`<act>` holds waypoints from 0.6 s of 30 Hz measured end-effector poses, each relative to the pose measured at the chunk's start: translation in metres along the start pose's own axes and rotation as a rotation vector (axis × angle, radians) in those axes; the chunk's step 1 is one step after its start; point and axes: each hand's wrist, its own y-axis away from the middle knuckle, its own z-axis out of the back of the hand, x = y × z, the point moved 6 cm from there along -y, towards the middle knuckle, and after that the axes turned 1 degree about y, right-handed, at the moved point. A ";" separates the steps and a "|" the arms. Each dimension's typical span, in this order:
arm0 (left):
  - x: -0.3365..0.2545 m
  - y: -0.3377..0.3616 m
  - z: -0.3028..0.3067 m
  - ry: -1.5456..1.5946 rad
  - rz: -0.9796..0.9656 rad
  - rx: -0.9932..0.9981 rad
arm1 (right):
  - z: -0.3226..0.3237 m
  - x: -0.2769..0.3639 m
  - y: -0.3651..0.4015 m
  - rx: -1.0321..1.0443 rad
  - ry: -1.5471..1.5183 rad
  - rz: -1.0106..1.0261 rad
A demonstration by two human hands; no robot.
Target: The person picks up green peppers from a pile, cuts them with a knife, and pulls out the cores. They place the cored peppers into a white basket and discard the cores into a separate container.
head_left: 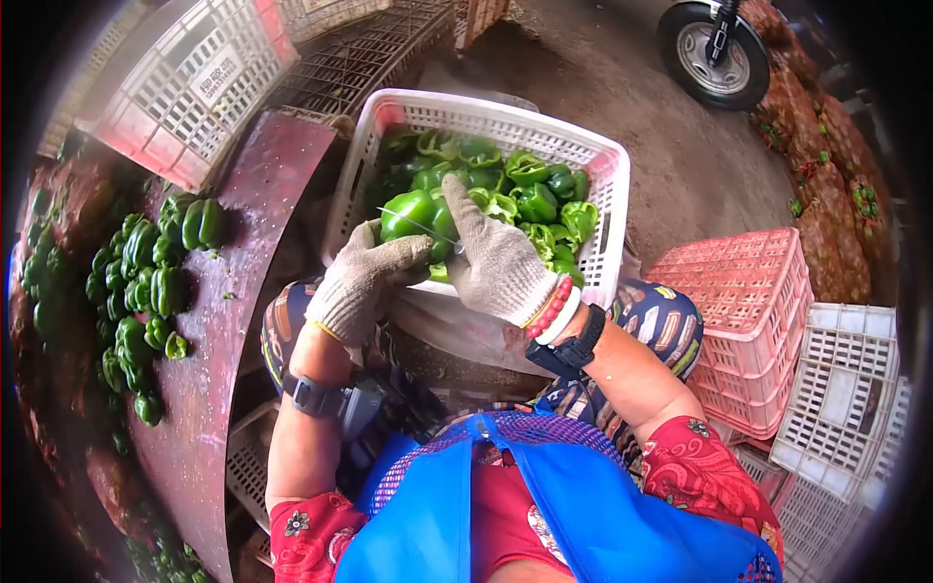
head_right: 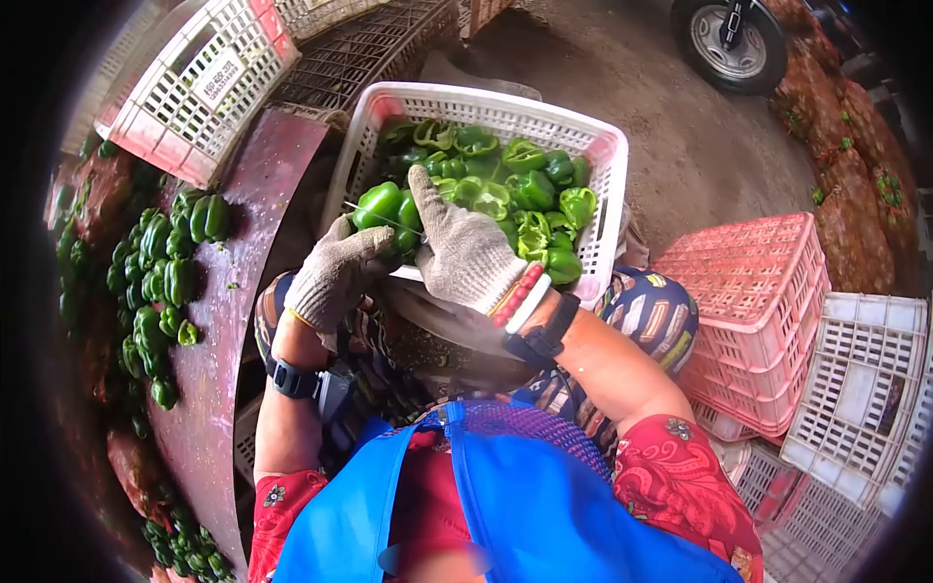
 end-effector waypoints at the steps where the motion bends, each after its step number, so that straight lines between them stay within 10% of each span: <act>1: 0.002 -0.001 0.002 -0.019 0.009 -0.014 | -0.002 0.000 0.000 0.007 0.031 0.001; 9: 0.011 -0.007 -0.001 0.174 0.014 0.032 | -0.019 0.009 0.001 -0.026 0.525 -0.089; 18: 0.001 0.003 -0.006 -0.012 -0.009 -0.126 | -0.025 -0.030 0.011 -0.063 0.382 0.057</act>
